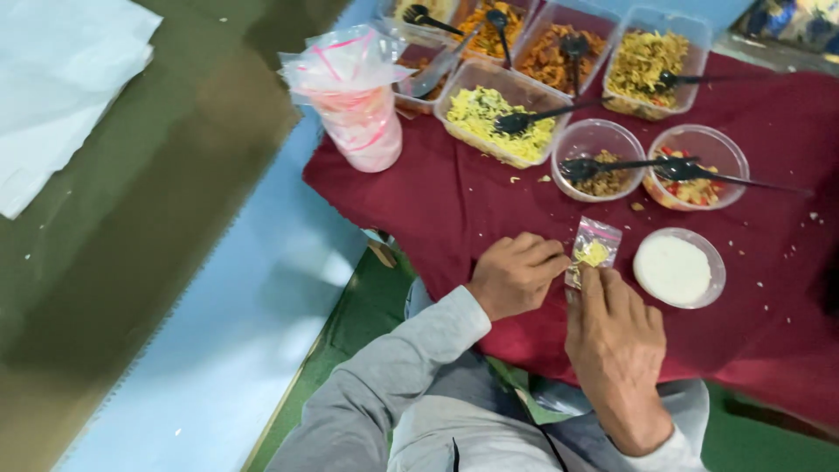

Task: Filling small plastic bags with food ingredients and wrapping food items in paper

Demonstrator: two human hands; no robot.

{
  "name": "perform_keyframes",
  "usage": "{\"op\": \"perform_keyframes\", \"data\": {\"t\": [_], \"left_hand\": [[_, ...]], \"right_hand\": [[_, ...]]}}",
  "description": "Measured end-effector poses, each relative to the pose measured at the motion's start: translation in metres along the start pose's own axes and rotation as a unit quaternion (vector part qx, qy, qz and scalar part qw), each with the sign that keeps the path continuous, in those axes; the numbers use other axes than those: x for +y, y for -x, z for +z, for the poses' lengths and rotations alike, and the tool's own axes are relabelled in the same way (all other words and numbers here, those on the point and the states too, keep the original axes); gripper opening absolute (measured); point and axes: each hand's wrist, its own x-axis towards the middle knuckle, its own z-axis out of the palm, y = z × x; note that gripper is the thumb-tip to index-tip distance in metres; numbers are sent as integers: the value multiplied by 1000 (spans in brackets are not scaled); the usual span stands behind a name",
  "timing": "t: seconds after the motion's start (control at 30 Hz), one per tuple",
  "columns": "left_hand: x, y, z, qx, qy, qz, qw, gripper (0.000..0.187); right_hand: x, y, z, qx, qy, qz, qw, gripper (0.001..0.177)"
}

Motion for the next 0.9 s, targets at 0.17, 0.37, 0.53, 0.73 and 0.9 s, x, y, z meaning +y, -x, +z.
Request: {"op": "perform_keyframes", "data": {"t": [0.17,0.37,0.53,0.73,0.9], "left_hand": [[-4,21,22,19,31,-36,999,23],[2,10,10,59,30,-38,997,11],[0,20,18,54,32,-33,997,17],[0,21,20,58,63,-43,995,19],[3,15,11,91,50,-39,994,16]], "right_hand": [[0,-68,-31,22,-202,-70,977,19],[-22,-173,-39,5,-364,-118,924,9],[-54,-248,-24,114,-406,-188,887,9],[-101,-302,-9,-29,-493,-172,853,16],[-134,-325,18,40,-344,-271,898,24]]}}
